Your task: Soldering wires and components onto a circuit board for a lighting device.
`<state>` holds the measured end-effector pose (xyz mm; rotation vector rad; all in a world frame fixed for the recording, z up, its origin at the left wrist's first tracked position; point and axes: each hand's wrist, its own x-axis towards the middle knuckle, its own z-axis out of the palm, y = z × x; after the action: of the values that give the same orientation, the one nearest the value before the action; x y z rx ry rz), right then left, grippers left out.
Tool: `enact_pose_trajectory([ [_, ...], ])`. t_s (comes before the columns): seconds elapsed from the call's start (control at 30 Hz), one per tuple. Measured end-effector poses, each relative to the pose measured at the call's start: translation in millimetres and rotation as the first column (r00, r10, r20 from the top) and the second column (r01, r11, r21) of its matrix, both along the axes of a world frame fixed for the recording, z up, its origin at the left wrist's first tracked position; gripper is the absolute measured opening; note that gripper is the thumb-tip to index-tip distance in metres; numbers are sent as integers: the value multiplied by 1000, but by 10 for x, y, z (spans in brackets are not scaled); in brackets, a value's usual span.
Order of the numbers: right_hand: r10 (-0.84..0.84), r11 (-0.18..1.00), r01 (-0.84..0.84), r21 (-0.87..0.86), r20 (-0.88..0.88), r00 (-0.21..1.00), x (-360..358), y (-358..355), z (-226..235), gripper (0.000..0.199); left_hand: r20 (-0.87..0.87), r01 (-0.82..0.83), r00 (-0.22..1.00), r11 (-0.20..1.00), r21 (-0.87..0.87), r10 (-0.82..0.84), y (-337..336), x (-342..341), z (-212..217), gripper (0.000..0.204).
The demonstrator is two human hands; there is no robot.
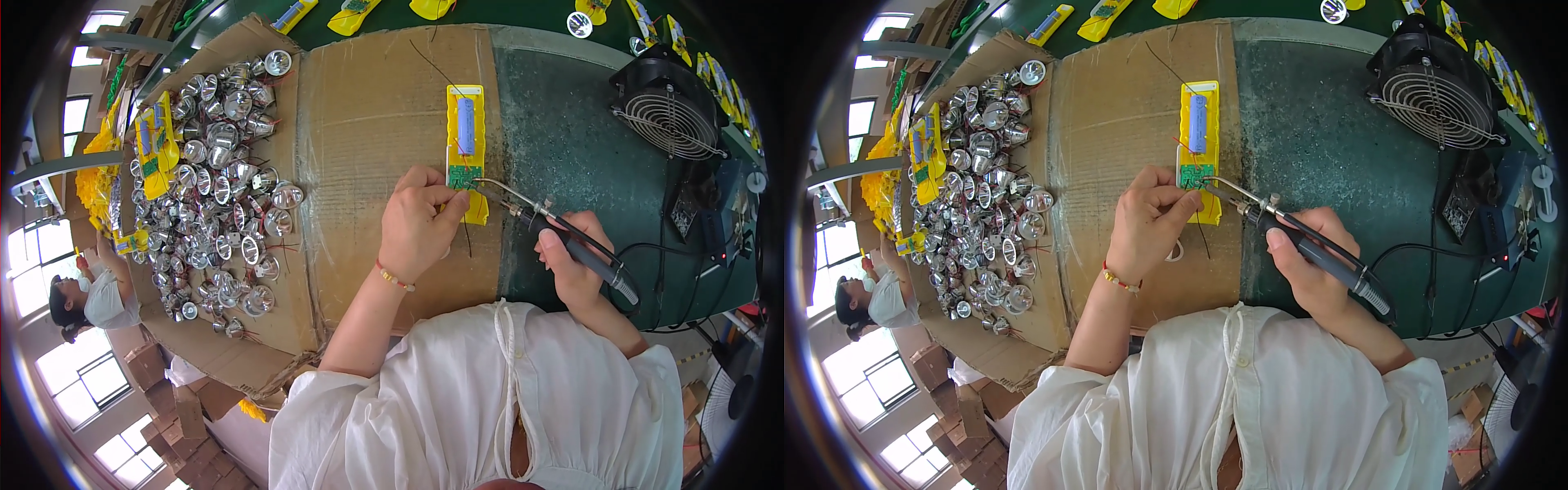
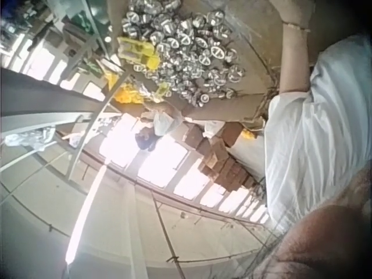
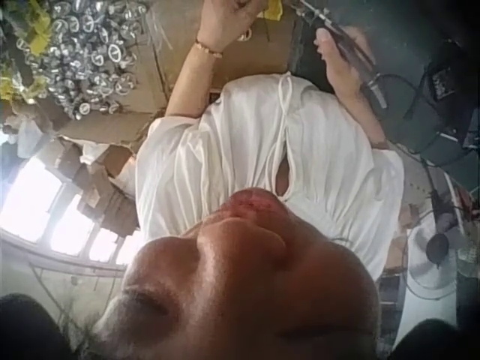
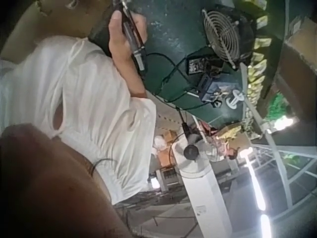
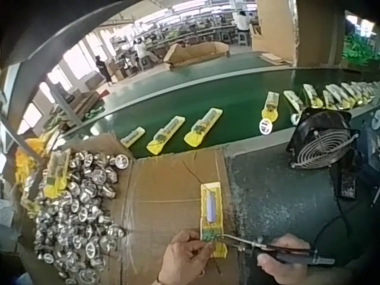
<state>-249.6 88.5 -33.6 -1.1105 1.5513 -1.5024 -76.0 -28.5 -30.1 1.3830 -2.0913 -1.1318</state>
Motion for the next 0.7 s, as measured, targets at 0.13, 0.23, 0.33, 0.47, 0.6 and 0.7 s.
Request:
enact_pose_trajectory([
  [0.13, -1, 999, 0, -52, -26, 1000, 14, -13, 1, 13, 3, -16, 1000, 1000, -10, 16, 3, 3, -11, 13],
  [0.23, 37, 999, -38, -12, -60, 998, -1, -8, 21, 13, 0, -11, 1000, 1000, 22, 11, 1, -7, 3, 13],
  [0.33, 47, 999, -48, -9, -50, 998, 3, 10, -14, 14, 17, -11, 1000, 1000, 28, 10, -1, -8, 27, 13],
  [0.47, -90, 996, 84, 42, 172, 981, 21, 56, 24, 19, 8, -10, 1000, 999, 43, 10, 1, -8, 15, 13],
  [0.6, -97, 995, 96, 14, 189, 977, -84, 92, 4, 20, -7, -23, 1000, 999, 43, 24, 15, -14, 21, 13],
  [0.7, -152, 988, 144, 52, 210, 966, -187, 125, -46, 18, 2, -27, 1000, 999, 46, 27, 16, 3, 14, 13],
])
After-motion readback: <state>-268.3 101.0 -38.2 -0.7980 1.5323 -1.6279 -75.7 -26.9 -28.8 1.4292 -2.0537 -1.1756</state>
